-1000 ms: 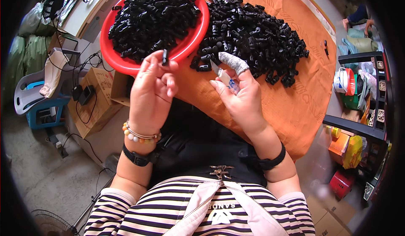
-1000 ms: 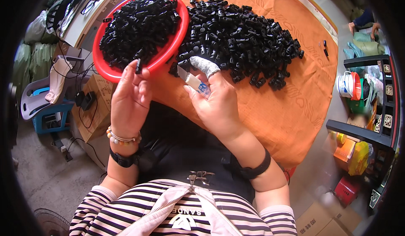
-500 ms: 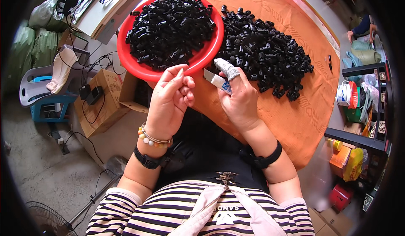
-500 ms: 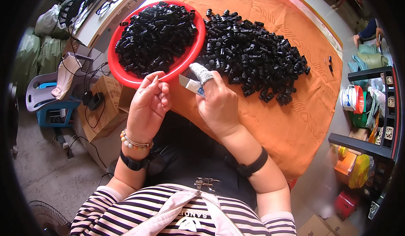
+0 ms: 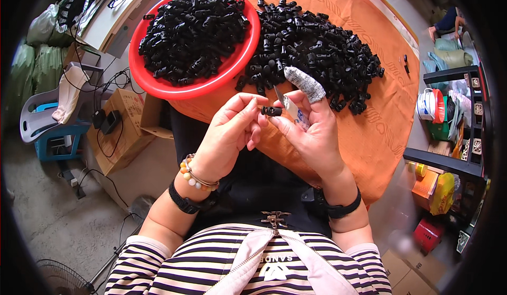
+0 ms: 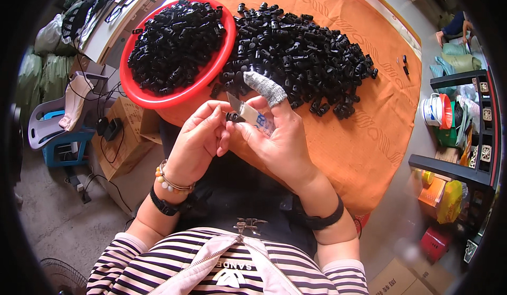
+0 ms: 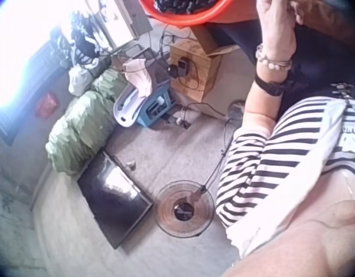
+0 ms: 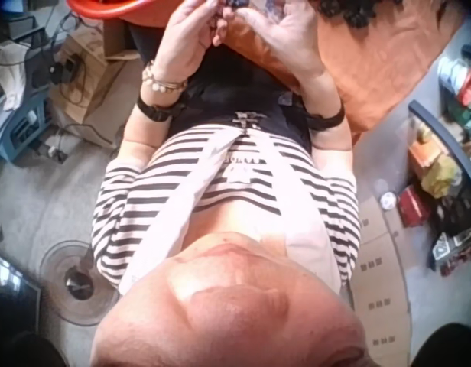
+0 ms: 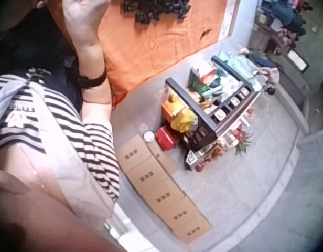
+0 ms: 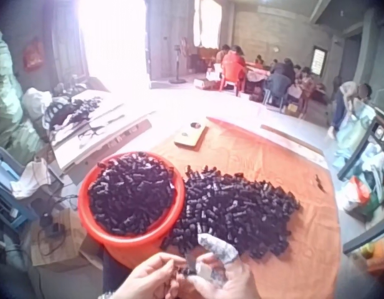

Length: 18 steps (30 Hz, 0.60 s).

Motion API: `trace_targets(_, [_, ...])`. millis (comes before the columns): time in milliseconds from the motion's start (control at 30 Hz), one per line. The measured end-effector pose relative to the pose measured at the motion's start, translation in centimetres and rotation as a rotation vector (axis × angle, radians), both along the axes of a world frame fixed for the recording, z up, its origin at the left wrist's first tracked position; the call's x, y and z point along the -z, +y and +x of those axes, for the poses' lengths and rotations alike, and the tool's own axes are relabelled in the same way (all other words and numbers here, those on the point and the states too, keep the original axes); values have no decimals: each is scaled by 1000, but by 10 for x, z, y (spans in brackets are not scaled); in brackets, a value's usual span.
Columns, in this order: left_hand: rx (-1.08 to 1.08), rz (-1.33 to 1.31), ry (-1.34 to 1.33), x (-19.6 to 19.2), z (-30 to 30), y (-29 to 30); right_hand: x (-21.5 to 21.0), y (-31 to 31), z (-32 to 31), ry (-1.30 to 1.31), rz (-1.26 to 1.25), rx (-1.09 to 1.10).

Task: Trimming excess plastic flash from small black shoe components using a small craft blade.

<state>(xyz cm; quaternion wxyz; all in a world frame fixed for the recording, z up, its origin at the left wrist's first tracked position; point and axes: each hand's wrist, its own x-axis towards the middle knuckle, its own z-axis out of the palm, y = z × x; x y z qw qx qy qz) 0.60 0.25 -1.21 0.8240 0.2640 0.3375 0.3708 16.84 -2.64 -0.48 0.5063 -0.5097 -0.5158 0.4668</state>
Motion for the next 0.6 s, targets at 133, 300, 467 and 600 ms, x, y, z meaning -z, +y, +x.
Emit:
trace_targets(133, [79, -33, -86, 0, -1, 0, -5, -3, 3, 102, -23, -71])
trace_targets(300, [103, -121, -104, -5, -2, 2, -4, -6, 6, 106, -7, -79])
trace_targets(467, [185, -152, -126, -6, -2, 3, -6, -7, 4, 311, -53, -16])
trace_targets(600, [202, -71, -99, -5, 0, 1, -4, -7, 8, 244, -52, -37])
